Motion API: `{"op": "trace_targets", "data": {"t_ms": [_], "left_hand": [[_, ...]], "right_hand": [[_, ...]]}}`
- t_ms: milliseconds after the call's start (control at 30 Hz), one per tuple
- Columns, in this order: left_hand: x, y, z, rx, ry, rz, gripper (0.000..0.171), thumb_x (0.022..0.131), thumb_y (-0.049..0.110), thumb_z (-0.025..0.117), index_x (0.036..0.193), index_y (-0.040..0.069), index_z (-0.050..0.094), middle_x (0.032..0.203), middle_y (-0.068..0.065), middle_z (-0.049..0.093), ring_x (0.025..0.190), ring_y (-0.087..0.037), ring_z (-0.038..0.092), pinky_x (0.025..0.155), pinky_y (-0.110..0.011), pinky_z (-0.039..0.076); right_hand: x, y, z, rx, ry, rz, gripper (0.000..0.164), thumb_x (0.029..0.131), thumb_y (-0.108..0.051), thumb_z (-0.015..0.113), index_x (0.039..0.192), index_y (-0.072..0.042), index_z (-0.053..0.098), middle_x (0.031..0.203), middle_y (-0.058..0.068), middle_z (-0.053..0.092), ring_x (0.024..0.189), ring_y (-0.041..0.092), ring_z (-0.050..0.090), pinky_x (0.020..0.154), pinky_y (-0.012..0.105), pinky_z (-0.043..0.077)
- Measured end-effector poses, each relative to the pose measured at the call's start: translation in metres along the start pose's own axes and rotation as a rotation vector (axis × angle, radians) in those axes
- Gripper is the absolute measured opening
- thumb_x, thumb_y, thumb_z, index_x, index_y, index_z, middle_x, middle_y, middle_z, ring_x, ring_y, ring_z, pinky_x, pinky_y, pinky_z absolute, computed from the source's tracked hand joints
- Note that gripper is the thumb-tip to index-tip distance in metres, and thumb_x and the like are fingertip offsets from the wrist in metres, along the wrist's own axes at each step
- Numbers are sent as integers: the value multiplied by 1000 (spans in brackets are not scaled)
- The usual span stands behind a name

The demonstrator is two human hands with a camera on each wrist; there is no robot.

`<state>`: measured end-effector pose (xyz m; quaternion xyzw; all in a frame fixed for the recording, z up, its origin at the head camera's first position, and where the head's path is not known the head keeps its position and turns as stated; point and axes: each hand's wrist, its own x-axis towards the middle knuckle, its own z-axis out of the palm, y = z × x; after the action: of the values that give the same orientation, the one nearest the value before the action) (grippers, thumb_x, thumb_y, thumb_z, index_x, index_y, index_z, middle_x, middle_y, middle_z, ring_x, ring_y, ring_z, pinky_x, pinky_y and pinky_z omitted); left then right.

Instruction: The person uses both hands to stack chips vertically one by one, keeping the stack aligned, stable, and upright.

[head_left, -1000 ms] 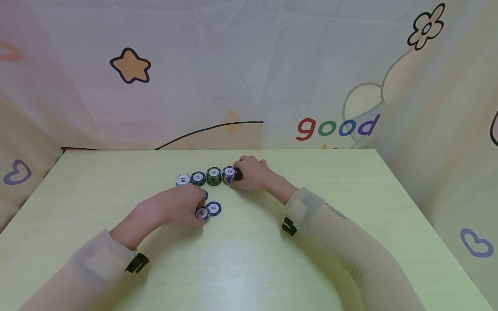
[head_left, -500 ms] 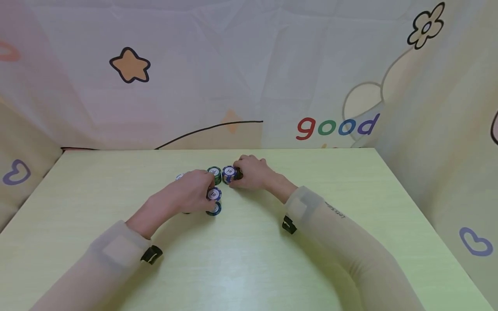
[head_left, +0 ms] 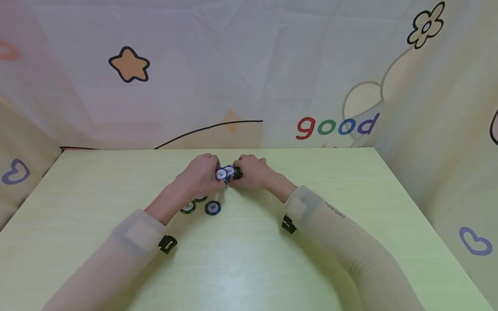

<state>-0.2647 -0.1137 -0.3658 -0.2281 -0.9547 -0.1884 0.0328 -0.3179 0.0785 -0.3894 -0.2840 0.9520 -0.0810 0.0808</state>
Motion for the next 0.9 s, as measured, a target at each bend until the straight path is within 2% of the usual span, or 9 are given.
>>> {"op": "trace_targets", "data": {"t_ms": [100,233,333,500,633,767,900], "left_hand": [[7,2,1,4,-1,-25,34,82,19,78,100,-6,63,94,-14,60,84,-25,58,74,-34,53],[14,3,5,11,-36,-61,37,84,20,80,103,-7,63,97,-15,60,87,-26,57,77,-35,53],[17,3,9,12,-62,-82,39,85,21,79,105,-7,63,98,-15,59,88,-26,57,78,-34,53],[18,3,12,-9,-64,-87,39,85,20,78,107,-8,63,100,-16,59,91,-27,56,80,-35,53],[18,1,11,-17,-68,-66,47,87,25,78,116,-9,64,109,-20,60,99,-30,56,86,-39,52],[14,-3,9,-8,-63,-12,56,89,30,80,126,-9,63,118,-21,60,107,-34,56,93,-45,49],[12,-7,7,3,-38,29,44,89,22,81,121,-5,67,113,-18,63,107,-35,55,92,-48,47]], "right_hand": [[-1,0,-1,-1,1,-1,51,91,-47,77,127,-12,67,124,8,61,111,26,55,91,55,43],[-3,0,-1,4,6,-10,50,92,-48,76,126,-13,68,124,8,61,111,26,55,90,55,43],[-3,1,-1,-1,11,-16,50,92,-49,75,126,-13,68,125,8,62,112,27,56,90,55,43],[-3,1,0,-3,20,-18,49,93,-50,74,126,-13,68,124,8,62,111,26,55,89,54,44],[-3,2,-1,8,24,-28,48,93,-50,73,123,-13,68,124,8,62,111,27,56,89,55,44],[-3,5,-1,21,21,-42,46,93,-48,73,122,-12,69,124,8,62,112,27,56,88,55,44],[-1,7,-1,37,15,-45,44,93,-43,76,122,-12,69,120,6,62,110,25,56,89,55,44]]}}
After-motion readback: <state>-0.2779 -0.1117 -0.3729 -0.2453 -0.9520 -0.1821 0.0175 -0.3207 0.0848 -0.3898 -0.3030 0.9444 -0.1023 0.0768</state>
